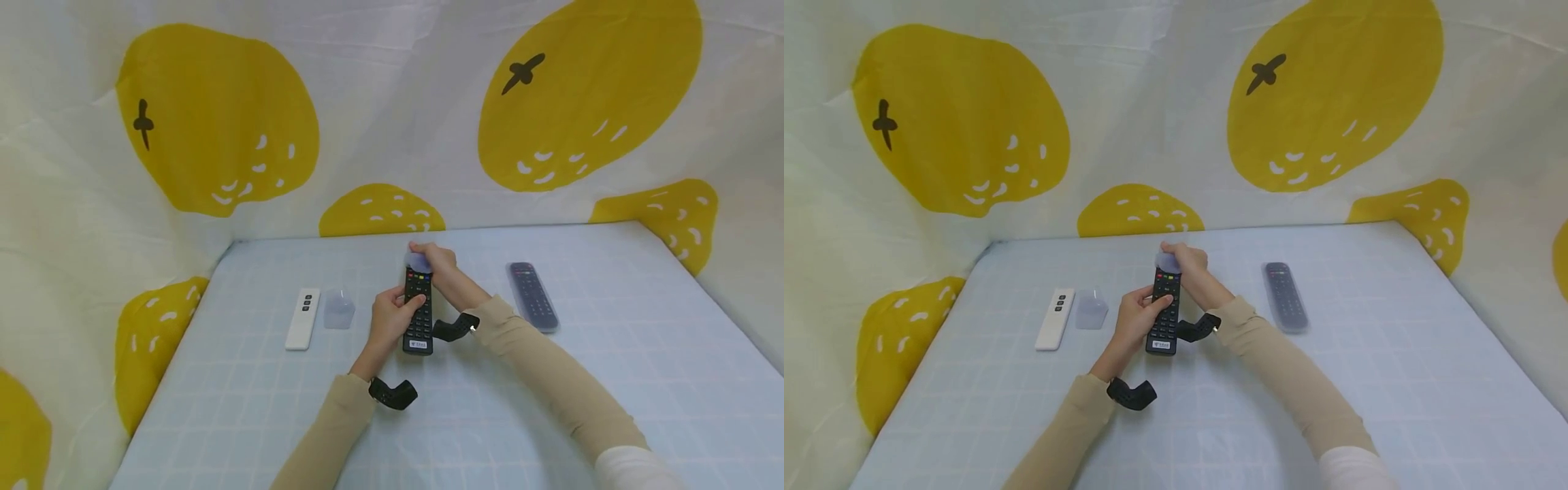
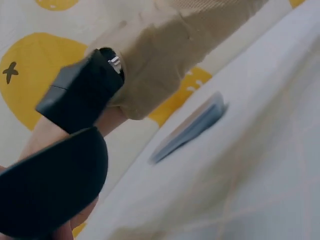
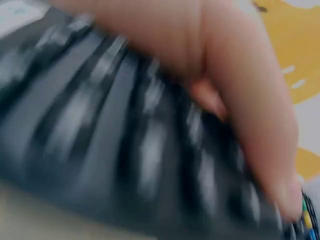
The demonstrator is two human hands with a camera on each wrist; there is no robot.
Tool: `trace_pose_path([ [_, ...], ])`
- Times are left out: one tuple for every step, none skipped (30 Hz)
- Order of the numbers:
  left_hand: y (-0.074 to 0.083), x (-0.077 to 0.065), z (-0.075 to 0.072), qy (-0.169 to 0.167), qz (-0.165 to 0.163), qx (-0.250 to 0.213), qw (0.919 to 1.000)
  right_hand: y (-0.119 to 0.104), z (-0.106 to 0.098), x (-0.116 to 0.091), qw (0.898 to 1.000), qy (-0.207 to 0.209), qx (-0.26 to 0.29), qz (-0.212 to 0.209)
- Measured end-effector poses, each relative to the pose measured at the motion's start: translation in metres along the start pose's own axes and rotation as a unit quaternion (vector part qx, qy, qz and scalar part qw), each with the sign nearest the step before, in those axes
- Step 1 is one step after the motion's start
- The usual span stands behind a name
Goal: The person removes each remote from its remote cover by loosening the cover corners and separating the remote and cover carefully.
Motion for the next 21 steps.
trace_pose_path([
  [-0.001, 0.001, -0.001, 0.001, -0.002, 0.001, 1.0, 0.0, 0.001, 0.0, 1.0, -0.015, -0.008, 0.004],
  [-0.001, 0.001, -0.002, 0.001, -0.003, 0.002, 1.0, -0.001, 0.003, -0.001, 0.999, -0.036, -0.013, 0.009],
  [-0.002, 0.002, -0.004, 0.002, -0.002, 0.004, 1.0, -0.001, 0.006, -0.003, 0.998, -0.058, -0.018, 0.012],
  [-0.002, 0.003, -0.006, 0.004, -0.003, 0.003, 1.0, -0.002, 0.008, -0.004, 0.997, -0.079, -0.019, 0.013],
  [-0.003, 0.004, -0.007, 0.005, -0.003, 0.002, 1.0, -0.004, 0.009, -0.006, 0.995, -0.101, -0.018, 0.014],
  [-0.003, 0.005, -0.009, 0.008, -0.003, 0.002, 1.0, -0.004, 0.01, -0.008, 0.993, -0.119, -0.015, 0.016],
  [-0.004, 0.006, -0.011, 0.012, -0.003, 0.002, 0.9999, -0.004, 0.01, -0.009, 0.991, -0.135, -0.012, 0.02],
  [-0.005, 0.006, -0.013, 0.018, -0.003, 0.002, 0.9998, -0.003, 0.01, -0.011, 0.988, -0.149, -0.003, 0.027],
  [-0.005, 0.007, -0.016, 0.024, -0.002, 0.002, 0.9997, -0.002, 0.009, -0.012, 0.987, -0.16, 0.003, 0.034],
  [-0.006, 0.007, -0.018, 0.031, -0.004, 0.0, 0.9995, 0.0, 0.009, -0.013, 0.985, -0.17, 0.007, 0.04],
  [-0.007, 0.007, -0.02, 0.036, -0.003, 0.0, 0.9993, 0.002, 0.007, -0.014, 0.983, -0.178, 0.01, 0.046],
  [-0.006, 0.008, -0.021, 0.04, -0.003, -0.002, 0.9992, 0.004, 0.006, -0.015, 0.982, -0.181, 0.014, 0.051],
  [-0.006, 0.008, -0.021, 0.04, -0.001, -0.003, 0.9992, 0.005, 0.004, -0.015, 0.982, -0.182, 0.019, 0.055],
  [-0.006, 0.009, -0.02, 0.038, 0.001, -0.006, 0.9993, 0.007, 0.002, -0.016, 0.981, -0.183, 0.026, 0.057],
  [-0.005, 0.009, -0.019, 0.034, 0.004, -0.009, 0.9994, 0.007, 0.001, -0.016, 0.981, -0.182, 0.029, 0.056],
  [-0.005, 0.009, -0.017, 0.03, 0.005, -0.012, 0.9995, 0.007, -0.001, -0.015, 0.982, -0.179, 0.035, 0.053],
  [-0.004, 0.01, -0.015, 0.025, 0.007, -0.016, 0.9995, 0.007, -0.002, -0.015, 0.983, -0.174, 0.043, 0.05],
  [-0.004, 0.01, -0.013, 0.021, 0.008, -0.018, 0.9996, 0.006, -0.004, -0.014, 0.984, -0.167, 0.048, 0.046],
  [-0.004, 0.011, -0.012, 0.017, 0.008, -0.02, 0.9996, 0.005, -0.005, -0.013, 0.985, -0.159, 0.054, 0.039],
  [-0.004, 0.011, -0.01, 0.015, 0.007, -0.02, 0.9997, 0.003, -0.007, -0.012, 0.987, -0.148, 0.055, 0.03],
  [-0.005, 0.012, -0.009, 0.014, 0.006, -0.019, 0.9997, 0.002, -0.008, -0.011, 0.989, -0.134, 0.054, 0.02],
])
Point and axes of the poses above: each hand's wrist, its own x-axis towards the middle knuckle, its own z-axis out of the palm, y = z × x, the point moved 10 cm from there along x, towards the middle knuckle, and after that the axes turned 4 degrees about y, right-handed, at the moved point
